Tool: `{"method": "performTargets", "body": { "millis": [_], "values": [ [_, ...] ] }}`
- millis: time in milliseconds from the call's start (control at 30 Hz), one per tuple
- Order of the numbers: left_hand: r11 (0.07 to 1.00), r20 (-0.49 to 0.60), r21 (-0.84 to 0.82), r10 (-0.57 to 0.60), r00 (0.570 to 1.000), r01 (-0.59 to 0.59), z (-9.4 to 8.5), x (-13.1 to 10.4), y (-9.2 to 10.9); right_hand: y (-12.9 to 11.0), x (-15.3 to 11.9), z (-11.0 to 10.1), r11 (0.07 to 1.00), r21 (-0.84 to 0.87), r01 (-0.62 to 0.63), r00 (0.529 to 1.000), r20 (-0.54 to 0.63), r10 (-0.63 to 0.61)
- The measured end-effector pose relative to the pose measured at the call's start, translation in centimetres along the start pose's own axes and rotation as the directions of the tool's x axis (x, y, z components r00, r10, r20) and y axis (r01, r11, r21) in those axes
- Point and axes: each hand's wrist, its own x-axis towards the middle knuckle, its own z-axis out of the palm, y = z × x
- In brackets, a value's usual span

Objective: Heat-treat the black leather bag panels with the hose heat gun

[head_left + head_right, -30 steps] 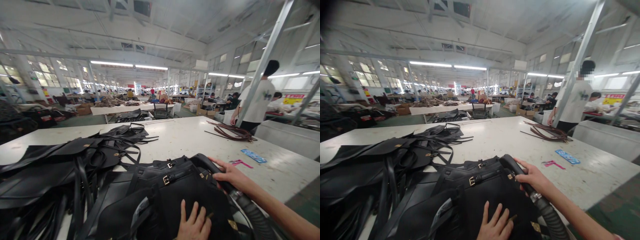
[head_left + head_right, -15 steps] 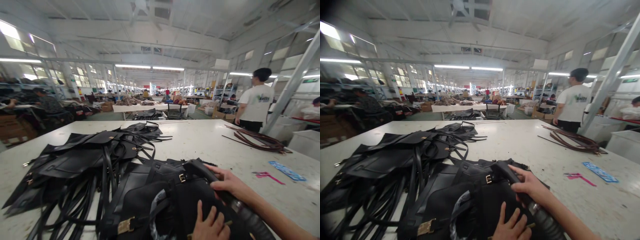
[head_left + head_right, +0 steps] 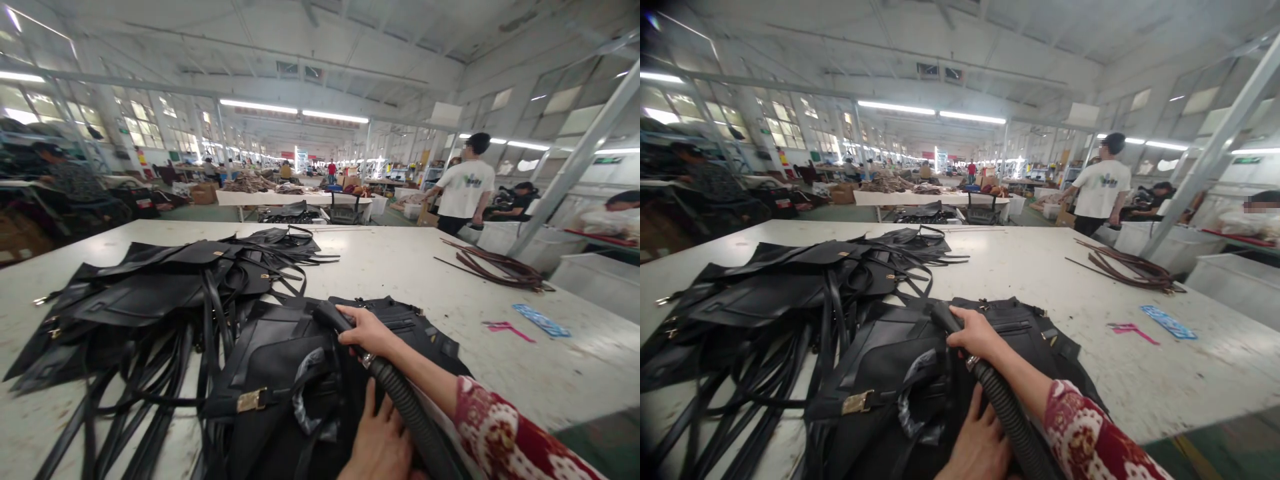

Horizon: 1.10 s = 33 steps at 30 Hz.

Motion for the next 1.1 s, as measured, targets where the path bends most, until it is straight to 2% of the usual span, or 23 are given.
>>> {"method": "performTargets", "body": {
  "millis": [33, 100, 167, 233, 300, 333, 400, 433, 533, 633, 733, 800, 933, 1000, 1100],
  "values": [
    [0.999, 0.072, 0.039, 0.011, 0.997, -0.014, -1.6, -1.6, -0.8, 0.3, -0.2, -0.3, 1.000, 0.002, 0.007, 1.000, -0.024, -0.007],
    [0.990, 0.265, 0.070, -0.138, 0.954, 0.124, -4.8, -4.6, -2.6, 0.6, -1.4, -1.0, 1.000, 0.019, 0.025, 0.997, -0.075, -0.024],
    [0.926, 0.372, 0.129, -0.377, 0.848, 0.355, -7.3, -6.5, -4.2, 0.6, -3.5, -1.6, 0.998, 0.043, 0.044, 0.991, -0.128, -0.038],
    [0.845, 0.407, 0.164, -0.527, 0.746, 0.508, -8.5, -7.0, -5.3, 0.3, -6.4, -1.8, 0.997, 0.065, 0.049, 0.986, -0.162, -0.038],
    [0.808, 0.407, 0.149, -0.575, 0.710, 0.570, -8.5, -6.7, -5.9, -0.2, -9.7, -1.4, 0.996, 0.081, 0.031, 0.989, -0.144, -0.020],
    [0.803, 0.398, 0.124, -0.579, 0.712, 0.584, -8.3, -6.5, -6.1, -0.4, -11.4, -1.0, 0.995, 0.094, 0.019, 0.994, -0.108, -0.009],
    [0.799, 0.370, 0.043, -0.570, 0.734, 0.599, -7.9, -6.4, -6.4, -0.7, -14.4, 0.0, 0.988, 0.132, -0.083, 0.996, 0.023, 0.080],
    [0.799, 0.360, -0.016, -0.556, 0.749, 0.601, -7.9, -6.5, -6.6, -0.7, -15.4, 0.5, 0.987, 0.088, -0.136, 0.989, 0.069, 0.130],
    [0.780, 0.350, -0.198, -0.510, 0.786, 0.594, -8.1, -7.5, -7.3, -0.5, -16.4, 2.2, 0.978, -0.056, -0.201, 0.967, 0.145, 0.207],
    [0.767, 0.343, -0.271, -0.487, 0.803, 0.581, -8.3, -8.2, -8.0, -0.2, -14.5, 3.5, 0.979, -0.076, -0.187, 0.973, 0.125, 0.196],
    [0.800, 0.316, -0.258, -0.460, 0.830, 0.541, -8.1, -8.1, -8.5, -0.3, -12.0, 4.6, 0.995, -0.045, -0.089, 0.994, 0.063, 0.092],
    [0.820, 0.305, -0.228, -0.451, 0.839, 0.524, -8.0, -7.8, -8.9, -0.4, -11.4, 5.0, 0.999, -0.026, -0.022, 0.999, 0.033, 0.022],
    [0.843, 0.325, -0.195, -0.426, 0.844, 0.501, -8.1, -7.6, -9.3, -0.3, -13.6, 4.9, 0.997, -0.031, -0.077, 0.996, 0.033, 0.078],
    [0.847, 0.321, -0.192, -0.424, 0.847, 0.496, -8.1, -7.7, -9.3, 0.0, -15.4, 4.5, 0.988, -0.095, -0.125, 0.990, 0.050, 0.131],
    [0.842, 0.307, -0.195, -0.435, 0.847, 0.503, -8.1, -7.9, -9.2, 0.5, -17.3, 3.9, 0.974, -0.197, -0.111, 0.987, 0.095, 0.131]
  ]
}}
